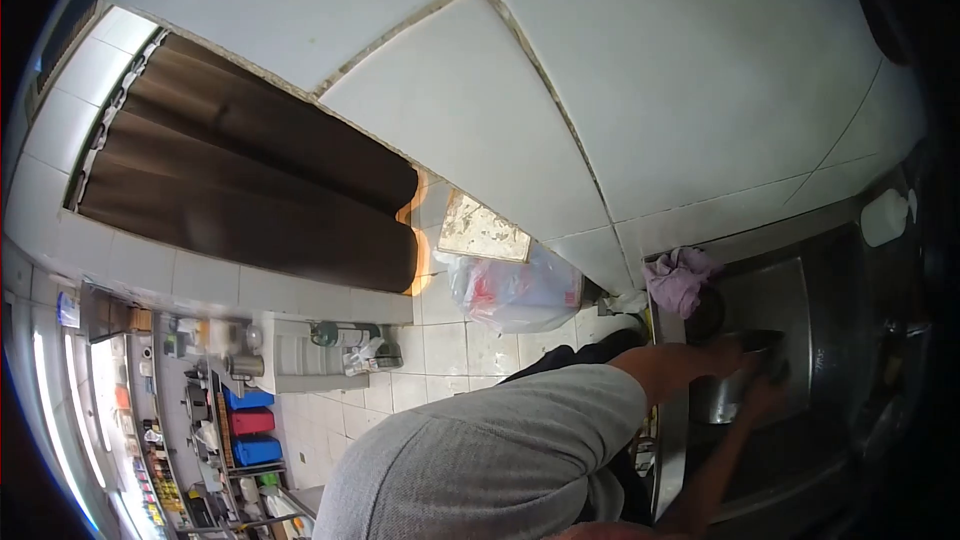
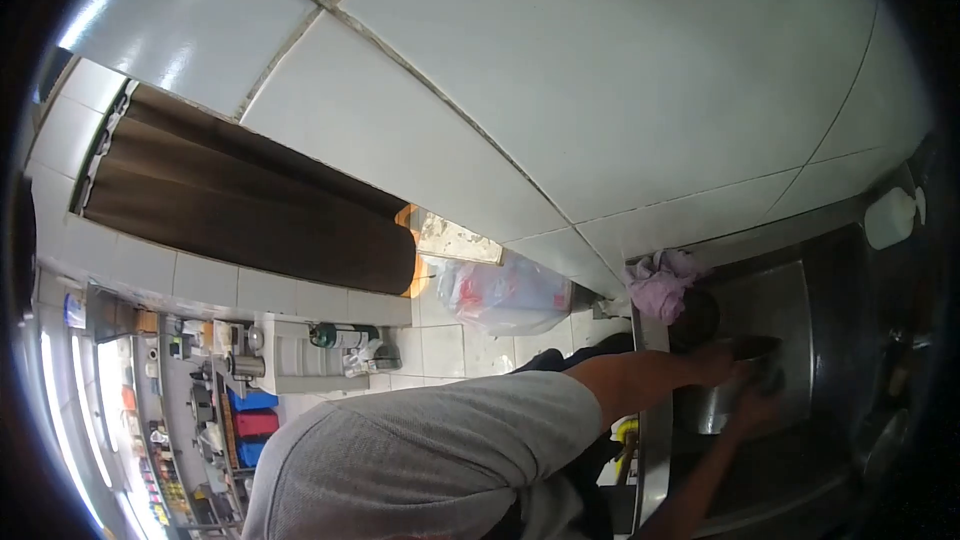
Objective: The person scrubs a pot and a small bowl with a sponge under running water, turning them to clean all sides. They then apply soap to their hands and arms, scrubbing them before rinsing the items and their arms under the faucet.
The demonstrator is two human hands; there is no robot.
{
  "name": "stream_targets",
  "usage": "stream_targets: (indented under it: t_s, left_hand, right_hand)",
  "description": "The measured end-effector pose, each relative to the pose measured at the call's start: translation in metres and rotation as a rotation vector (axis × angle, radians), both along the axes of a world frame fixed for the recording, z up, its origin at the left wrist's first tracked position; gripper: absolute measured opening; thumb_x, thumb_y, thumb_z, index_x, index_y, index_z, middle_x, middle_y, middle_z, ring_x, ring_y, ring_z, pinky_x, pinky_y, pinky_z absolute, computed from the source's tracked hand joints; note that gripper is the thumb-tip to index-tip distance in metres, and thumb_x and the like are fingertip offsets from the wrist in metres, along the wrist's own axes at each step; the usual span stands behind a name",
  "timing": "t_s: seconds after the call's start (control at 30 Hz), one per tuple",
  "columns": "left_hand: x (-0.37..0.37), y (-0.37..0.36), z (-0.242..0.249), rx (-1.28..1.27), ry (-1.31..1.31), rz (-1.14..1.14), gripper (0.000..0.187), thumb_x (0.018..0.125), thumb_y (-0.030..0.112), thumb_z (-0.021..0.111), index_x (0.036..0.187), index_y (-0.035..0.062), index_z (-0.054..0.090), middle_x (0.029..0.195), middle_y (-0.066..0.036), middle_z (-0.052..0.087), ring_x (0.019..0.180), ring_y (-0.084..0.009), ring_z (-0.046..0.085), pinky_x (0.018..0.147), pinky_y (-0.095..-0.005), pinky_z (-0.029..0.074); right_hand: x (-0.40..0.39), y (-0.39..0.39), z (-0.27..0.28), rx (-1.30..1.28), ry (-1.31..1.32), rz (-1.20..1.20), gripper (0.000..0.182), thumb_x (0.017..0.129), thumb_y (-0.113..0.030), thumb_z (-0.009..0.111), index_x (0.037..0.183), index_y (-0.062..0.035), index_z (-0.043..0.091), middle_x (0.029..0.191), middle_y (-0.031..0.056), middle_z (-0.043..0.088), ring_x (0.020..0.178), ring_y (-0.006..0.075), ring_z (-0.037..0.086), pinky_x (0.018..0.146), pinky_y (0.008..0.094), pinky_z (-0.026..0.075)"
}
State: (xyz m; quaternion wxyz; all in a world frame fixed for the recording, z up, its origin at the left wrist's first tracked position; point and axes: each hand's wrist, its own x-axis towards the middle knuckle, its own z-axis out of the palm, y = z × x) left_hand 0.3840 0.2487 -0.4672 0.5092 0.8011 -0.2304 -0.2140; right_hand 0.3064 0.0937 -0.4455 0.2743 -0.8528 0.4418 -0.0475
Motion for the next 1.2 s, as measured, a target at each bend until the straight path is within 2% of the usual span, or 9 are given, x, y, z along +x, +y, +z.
stream_targets:
  t_s: [0.27, 0.33, 0.37, 0.4, 0.5, 0.67, 0.77, 1.07, 1.2]
  left_hand:
    - [0.024, -0.017, 0.032, 0.353, 0.21, -0.232, 0.058, 0.104, 0.052, 0.046, 0.136, 0.0069, 0.062, 0.112, -0.031, 0.071, 0.11, -0.047, 0.067, 0.101, -0.0533, 0.051]
    - [0.025, -0.067, -0.025, 0.34, 0.135, -0.118, 0.052, 0.106, 0.045, 0.042, 0.128, 0.0048, 0.067, 0.115, -0.029, 0.07, 0.107, -0.0448, 0.069, 0.1, -0.0566, 0.051]
    - [0.042, -0.062, -0.018, 0.413, 0.038, -0.521, 0.046, 0.107, 0.037, 0.04, 0.129, 0.0053, 0.065, 0.12, -0.029, 0.068, 0.112, -0.0437, 0.067, 0.103, -0.0554, 0.05]
    - [0.023, -0.078, -0.171, 0.034, -0.084, -0.43, 0.042, 0.101, 0.026, 0.05, 0.135, 0.0041, 0.062, 0.124, -0.027, 0.068, 0.111, -0.0421, 0.069, 0.101, -0.0525, 0.052]
    - [0.018, 0.002, -0.09, 0.158, -0.37, -0.59, 0.06, 0.099, 0.018, 0.048, 0.157, 0.0052, 0.035, 0.114, -0.029, 0.07, 0.097, -0.0434, 0.071, 0.09, -0.0533, 0.056]
    - [0.025, -0.011, -0.007, 0.517, 0.275, -0.403, 0.068, 0.107, 0.052, 0.03, 0.13, -0.0028, 0.063, 0.107, -0.036, 0.069, 0.106, -0.0543, 0.065, 0.096, -0.0559, 0.049]
    - [0.02, -0.012, -0.002, 0.498, 0.105, -0.396, 0.085, 0.104, 0.065, 0.023, 0.115, -0.0037, 0.071, 0.116, -0.04, 0.064, 0.119, -0.0548, 0.059, 0.104, -0.0545, 0.044]
    - [0.004, -0.024, 0.039, 0.386, 0.554, -0.252, 0.094, 0.104, 0.071, 0.024, 0.142, -0.0103, 0.051, 0.147, -0.04, 0.047, 0.138, -0.0496, 0.047, 0.112, -0.0503, 0.039]
    - [0.002, -0.006, 0.006, 0.382, 0.174, -0.371, 0.095, 0.103, 0.072, 0.024, 0.104, -0.0125, 0.068, 0.102, -0.039, 0.066, 0.105, -0.0564, 0.063, 0.097, -0.0565, 0.045]
  right_hand:
    - [-0.061, -0.152, -0.176, -0.494, 0.32, 0.567, 0.052, 0.101, -0.037, 0.059, 0.141, -0.0034, 0.06, 0.129, 0.0276, 0.066, 0.119, 0.0486, 0.062, 0.103, 0.0501, 0.05]
    - [0.001, -0.034, -0.019, -0.052, -0.102, 0.166, 0.046, 0.102, -0.033, 0.058, 0.137, -0.0033, 0.062, 0.131, 0.0245, 0.066, 0.118, 0.0434, 0.065, 0.103, 0.0492, 0.052]
    - [-0.001, -0.042, -0.048, -0.108, -0.177, 0.184, 0.043, 0.101, -0.029, 0.059, 0.137, -0.0058, 0.063, 0.132, 0.0238, 0.066, 0.12, 0.0378, 0.066, 0.103, 0.0473, 0.052]
    - [-0.019, -0.086, -0.111, -0.704, -0.116, 0.602, 0.041, 0.102, -0.031, 0.057, 0.133, -0.0063, 0.066, 0.13, 0.0236, 0.067, 0.122, 0.0396, 0.063, 0.103, 0.0505, 0.051]
    - [-0.013, -0.099, -0.117, -0.433, 0.278, 0.461, 0.039, 0.099, -0.037, 0.057, 0.105, -0.002, 0.074, 0.106, 0.0249, 0.072, 0.095, 0.041, 0.069, 0.088, 0.0524, 0.054]
    - [-0.005, 0.033, 0.01, 0.094, -0.462, -0.069, 0.049, 0.084, -0.021, 0.063, 0.131, -0.0084, 0.067, 0.121, 0.0255, 0.07, 0.112, 0.0444, 0.067, 0.096, 0.049, 0.054]
    - [0.02, -0.046, -0.018, 0.299, -0.033, -0.182, 0.052, 0.082, -0.017, 0.063, 0.134, -0.0093, 0.066, 0.124, 0.0246, 0.069, 0.118, 0.0425, 0.065, 0.101, 0.0464, 0.052]
    - [-0.004, 0.004, 0.006, 0.117, -0.165, -0.301, 0.058, 0.077, -0.014, 0.071, 0.135, -0.0122, 0.064, 0.119, 0.0223, 0.072, 0.11, 0.0423, 0.069, 0.094, 0.0488, 0.056]
    - [-0.017, 0.071, 0.03, -0.002, -0.359, -0.332, 0.051, 0.077, -0.016, 0.074, 0.127, -0.0099, 0.066, 0.114, 0.0249, 0.072, 0.104, 0.0423, 0.071, 0.088, 0.0507, 0.058]
